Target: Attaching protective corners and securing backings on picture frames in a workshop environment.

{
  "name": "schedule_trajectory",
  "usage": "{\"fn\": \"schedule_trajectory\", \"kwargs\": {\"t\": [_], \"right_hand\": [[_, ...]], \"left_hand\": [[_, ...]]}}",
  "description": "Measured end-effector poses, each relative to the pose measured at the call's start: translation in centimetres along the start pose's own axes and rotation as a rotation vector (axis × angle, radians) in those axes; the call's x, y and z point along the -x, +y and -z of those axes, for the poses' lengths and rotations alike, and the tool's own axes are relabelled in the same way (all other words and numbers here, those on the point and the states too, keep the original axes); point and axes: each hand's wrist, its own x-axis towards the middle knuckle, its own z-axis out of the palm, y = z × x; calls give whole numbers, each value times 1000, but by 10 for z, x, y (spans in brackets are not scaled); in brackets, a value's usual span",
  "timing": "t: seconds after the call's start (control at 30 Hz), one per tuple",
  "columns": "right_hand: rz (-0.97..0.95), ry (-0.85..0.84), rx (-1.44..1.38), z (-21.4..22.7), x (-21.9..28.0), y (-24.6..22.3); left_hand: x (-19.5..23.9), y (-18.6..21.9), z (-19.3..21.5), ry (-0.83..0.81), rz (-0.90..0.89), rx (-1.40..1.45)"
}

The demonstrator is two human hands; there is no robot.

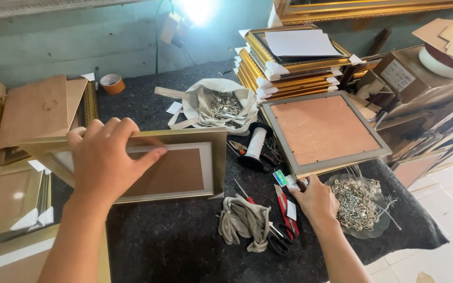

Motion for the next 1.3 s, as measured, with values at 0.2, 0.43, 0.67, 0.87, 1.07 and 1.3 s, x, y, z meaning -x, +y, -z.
{"fn": "schedule_trajectory", "kwargs": {"t": [0.2,0.43,0.67,0.87,1.07,1.3], "right_hand": [[48,-27,-86,-4,-5,13],[88,-4,-269,12,18,9],[305,13,-597,27,53,-42],[377,-144,-1106,41,89,-80],[323,-133,-1287,36,88,-87],[291,-15,-1012,28,60,-81]], "left_hand": [[3,3,7,20,-10,18],[-8,18,32,-160,33,-47],[-40,53,37,-384,-236,265],[-47,78,27,-560,-291,260],[-32,76,24,-404,-322,242],[-39,72,17,-325,-334,278]]}}
